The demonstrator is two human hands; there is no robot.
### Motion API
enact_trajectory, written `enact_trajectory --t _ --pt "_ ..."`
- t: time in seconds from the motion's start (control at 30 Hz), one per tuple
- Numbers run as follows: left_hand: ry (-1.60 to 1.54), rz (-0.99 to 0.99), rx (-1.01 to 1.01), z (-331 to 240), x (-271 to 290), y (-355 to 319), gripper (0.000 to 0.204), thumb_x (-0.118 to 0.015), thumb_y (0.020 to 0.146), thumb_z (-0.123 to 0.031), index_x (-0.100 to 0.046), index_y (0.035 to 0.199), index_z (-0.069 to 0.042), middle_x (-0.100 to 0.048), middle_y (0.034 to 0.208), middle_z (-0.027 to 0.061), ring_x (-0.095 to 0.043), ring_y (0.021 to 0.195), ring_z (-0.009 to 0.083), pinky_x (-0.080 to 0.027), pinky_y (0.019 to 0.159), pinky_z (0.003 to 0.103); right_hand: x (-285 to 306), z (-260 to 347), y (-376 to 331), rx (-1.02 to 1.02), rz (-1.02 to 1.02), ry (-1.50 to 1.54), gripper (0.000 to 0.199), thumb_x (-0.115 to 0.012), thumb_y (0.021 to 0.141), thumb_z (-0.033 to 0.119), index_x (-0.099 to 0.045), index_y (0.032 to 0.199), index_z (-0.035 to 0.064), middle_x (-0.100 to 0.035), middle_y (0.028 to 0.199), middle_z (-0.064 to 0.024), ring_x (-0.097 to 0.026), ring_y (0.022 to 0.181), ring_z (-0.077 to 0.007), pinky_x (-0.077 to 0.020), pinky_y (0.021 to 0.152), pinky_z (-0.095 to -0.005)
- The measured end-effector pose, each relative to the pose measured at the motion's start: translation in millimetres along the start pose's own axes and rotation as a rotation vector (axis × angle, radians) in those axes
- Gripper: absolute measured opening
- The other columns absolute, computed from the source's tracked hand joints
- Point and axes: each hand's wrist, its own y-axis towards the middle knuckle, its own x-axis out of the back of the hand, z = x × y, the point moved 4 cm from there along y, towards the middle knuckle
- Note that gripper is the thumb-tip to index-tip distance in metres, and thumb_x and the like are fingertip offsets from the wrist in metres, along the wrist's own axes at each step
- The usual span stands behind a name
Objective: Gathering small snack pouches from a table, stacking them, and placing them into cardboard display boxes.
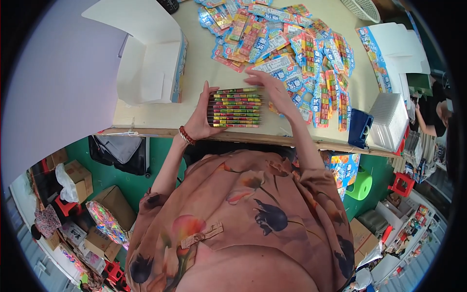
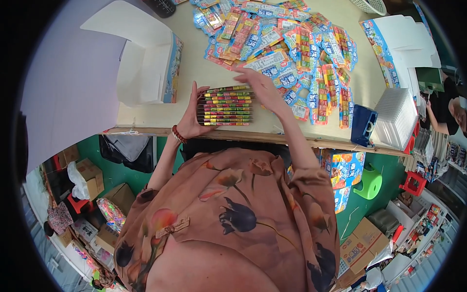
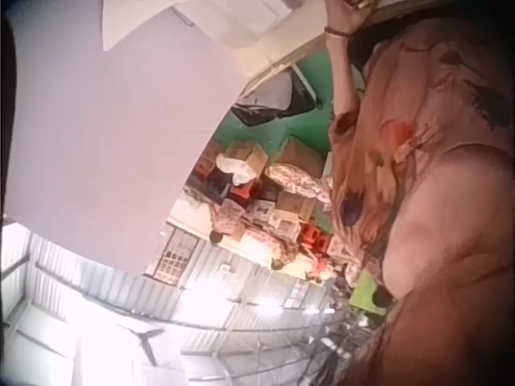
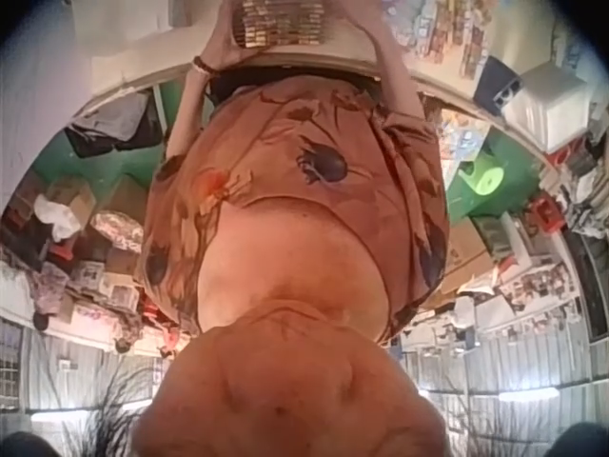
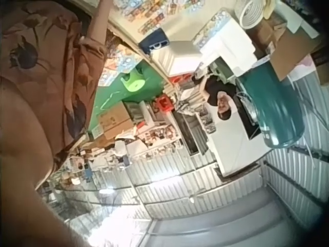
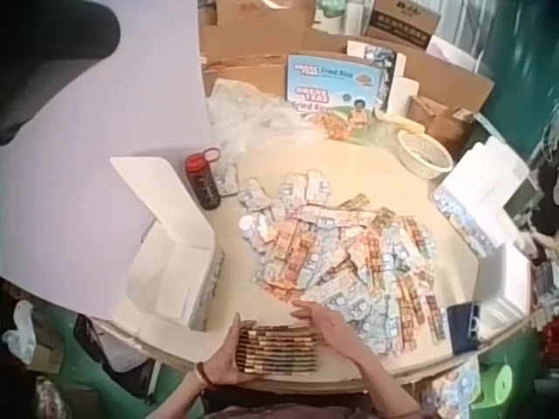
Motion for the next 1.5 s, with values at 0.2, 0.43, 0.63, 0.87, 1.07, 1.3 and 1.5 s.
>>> enact_trajectory --t 0.2,0.43,0.63,0.87,1.07,1.3,1.5 --pt "0.074 -0.056 -0.025 -4 -1 5 0.139 -0.089 0.059 -0.014 0.02 0.146 -0.008 -0.021 0.145 0.0208 -0.039 0.127 0.0299 -0.035 0.106 0.037 -41 -25 -45 0.258 -0.386 -0.162 0.074 -0.028 0.096 0.057 -0.029 0.143 -0.0004 -0.032 0.146 -0.0155 -0.026 0.137 -0.027 -0.0162 0.112 -0.0383" --pt "-0.099 -0.082 -0.022 -17 9 16 0.136 -0.087 0.062 -0.011 0.021 0.146 -0.011 -0.024 0.144 0.0197 -0.04 0.128 0.0297 -0.036 0.105 0.039 -42 -9 -30 0.258 -0.42 0.148 0.079 -0.03 0.094 0.06 -0.022 0.146 0.0 -0.027 0.149 -0.0136 -0.024 0.137 -0.0264 -0.0148 0.112 -0.0377" --pt "0.013 -0.048 -0.024 2 10 13 0.136 -0.087 0.063 -0.015 0.021 0.146 -0.01 -0.022 0.145 0.0199 -0.038 0.13 0.029 -0.035 0.106 0.037 -42 -34 -24 0.209 -0.436 0.057 0.078 -0.033 0.094 0.056 -0.02 0.146 -0.0005 -0.028 0.148 -0.0147 -0.024 0.137 -0.0272 -0.0149 0.112 -0.0371" --pt "0.02 -0.04 -0.005 8 12 11 0.135 -0.089 0.06 -0.018 0.013 0.148 -0.008 -0.025 0.143 0.0196 -0.038 0.129 0.0293 -0.037 0.105 0.037 -35 -28 -23 0.222 -0.323 0.564 0.061 -0.043 0.097 0.041 -0.031 0.141 -0.0001 -0.036 0.145 -0.0168 -0.03 0.135 -0.0251 -0.0191 0.113 -0.0369" --pt "-0.018 -0.026 0.028 10 12 9 0.135 -0.089 0.06 -0.018 0.012 0.148 -0.009 -0.021 0.145 0.0205 -0.036 0.131 0.03 -0.036 0.106 0.038 -28 -37 -25 0.156 -0.234 0.69 0.056 -0.055 0.092 0.028 -0.038 0.137 -0.0004 -0.04 0.142 -0.0134 -0.034 0.133 -0.0224 -0.023 0.111 -0.0354" --pt "0.038 -0.021 -0.004 5 13 9 0.133 -0.087 0.063 -0.015 0.015 0.148 -0.01 -0.011 0.152 0.0201 -0.028 0.137 0.0297 -0.033 0.109 0.04 -29 -38 -24 0.119 -0.311 0.58 0.047 -0.058 0.091 0.017 -0.043 0.133 0.0009 -0.046 0.138 -0.0108 -0.041 0.128 -0.0196 -0.0287 0.108 -0.0334" --pt "0.047 -0.021 -0.009 8 12 7 0.137 -0.089 0.061 -0.019 0.018 0.146 -0.008 -0.003 0.153 0.0233 -0.022 0.14 0.0323 -0.027 0.111 0.04 -31 -38 -24 0.111 -0.315 0.543 0.042 -0.056 0.094 0.019 -0.046 0.13 0.0025 -0.049 0.135 -0.0096 -0.048 0.12 -0.0168 -0.035 0.104 -0.0316"
